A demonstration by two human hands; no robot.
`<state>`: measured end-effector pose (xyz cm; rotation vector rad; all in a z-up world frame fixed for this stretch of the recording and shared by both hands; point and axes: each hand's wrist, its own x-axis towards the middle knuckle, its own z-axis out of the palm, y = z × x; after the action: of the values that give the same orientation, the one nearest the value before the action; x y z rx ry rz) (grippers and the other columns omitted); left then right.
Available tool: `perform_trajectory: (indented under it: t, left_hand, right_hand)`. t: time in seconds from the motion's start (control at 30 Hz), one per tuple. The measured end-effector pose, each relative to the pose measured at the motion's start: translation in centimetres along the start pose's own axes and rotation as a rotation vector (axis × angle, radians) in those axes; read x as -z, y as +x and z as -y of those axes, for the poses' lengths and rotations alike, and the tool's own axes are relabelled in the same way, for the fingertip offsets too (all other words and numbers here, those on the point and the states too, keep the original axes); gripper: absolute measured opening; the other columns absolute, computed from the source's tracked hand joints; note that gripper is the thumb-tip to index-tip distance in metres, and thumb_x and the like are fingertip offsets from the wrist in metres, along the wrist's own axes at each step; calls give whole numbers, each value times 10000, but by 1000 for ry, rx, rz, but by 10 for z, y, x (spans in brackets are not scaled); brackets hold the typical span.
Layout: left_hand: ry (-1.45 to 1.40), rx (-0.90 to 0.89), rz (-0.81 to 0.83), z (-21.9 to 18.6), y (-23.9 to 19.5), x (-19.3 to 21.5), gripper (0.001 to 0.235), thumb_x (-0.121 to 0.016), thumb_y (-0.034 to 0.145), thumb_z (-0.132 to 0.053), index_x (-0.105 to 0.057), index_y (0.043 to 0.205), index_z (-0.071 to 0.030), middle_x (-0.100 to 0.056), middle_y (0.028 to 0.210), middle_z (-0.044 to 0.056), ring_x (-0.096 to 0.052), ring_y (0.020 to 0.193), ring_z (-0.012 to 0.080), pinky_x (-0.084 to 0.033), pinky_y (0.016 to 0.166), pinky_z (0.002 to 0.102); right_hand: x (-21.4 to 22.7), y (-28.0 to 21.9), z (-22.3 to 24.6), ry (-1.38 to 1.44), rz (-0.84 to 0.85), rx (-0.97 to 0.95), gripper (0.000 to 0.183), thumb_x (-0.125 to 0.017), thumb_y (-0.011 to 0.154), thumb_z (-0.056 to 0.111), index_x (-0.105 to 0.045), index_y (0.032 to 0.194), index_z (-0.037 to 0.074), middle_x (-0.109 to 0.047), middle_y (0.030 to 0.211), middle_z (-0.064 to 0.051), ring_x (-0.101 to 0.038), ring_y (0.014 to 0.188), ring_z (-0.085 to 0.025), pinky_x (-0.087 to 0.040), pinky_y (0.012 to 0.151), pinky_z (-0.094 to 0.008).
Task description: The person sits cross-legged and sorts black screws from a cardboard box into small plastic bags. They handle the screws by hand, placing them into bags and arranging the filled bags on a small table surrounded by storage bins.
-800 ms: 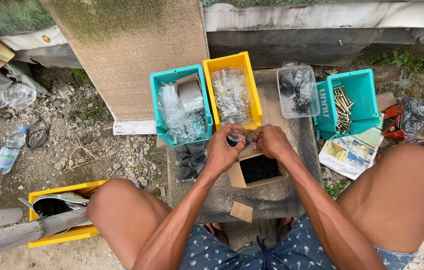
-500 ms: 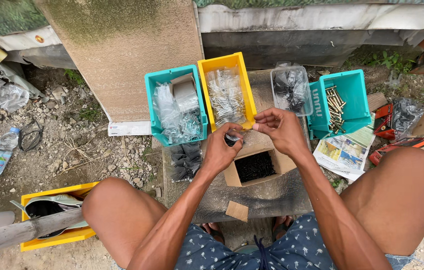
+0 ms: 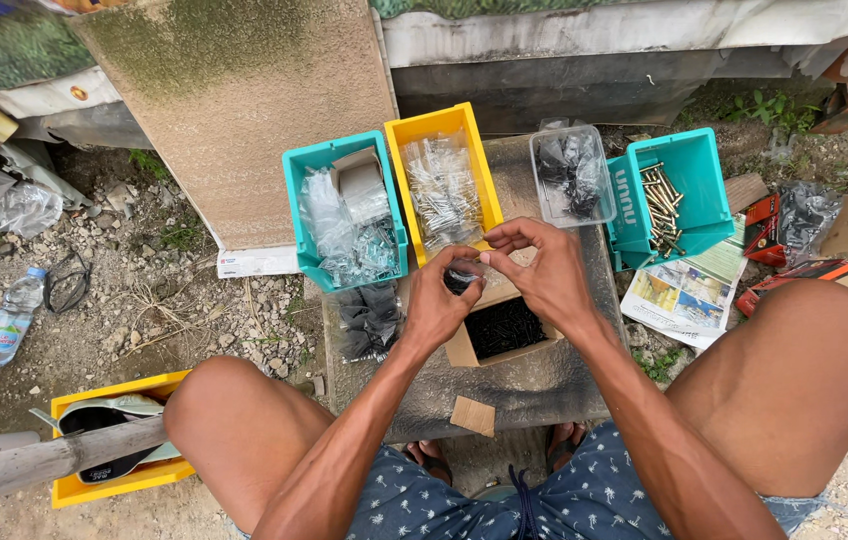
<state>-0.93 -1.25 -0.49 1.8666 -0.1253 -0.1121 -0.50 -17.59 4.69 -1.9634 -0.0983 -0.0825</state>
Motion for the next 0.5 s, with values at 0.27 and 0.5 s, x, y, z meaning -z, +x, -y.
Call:
perform_trajectory:
  t: [0.27, 0.5]
  left_hand:
    - [-8, -1, -9, 1, -1, -2, 312, -715, 712, -87, -699, 1018, -145, -731, 812, 70, -699, 900, 253, -519, 834, 377]
    - [-30, 19, -32, -2, -2, 2, 307, -730, 710, -96, -701, 1006, -169, -740, 810, 33, -702, 902, 205, -510, 853, 333]
  right_hand:
    - [-4, -6, 3, -145, 21, 193, 166, -757, 780, 51, -727, 929, 117, -691, 765, -67, -684, 788, -260, -505, 810, -388]
    - [2, -8, 4, -30, -11, 48, 134, -721, 832, 73, -739, 953, 129, -718, 801, -42, -689, 797, -174, -513, 815, -333]
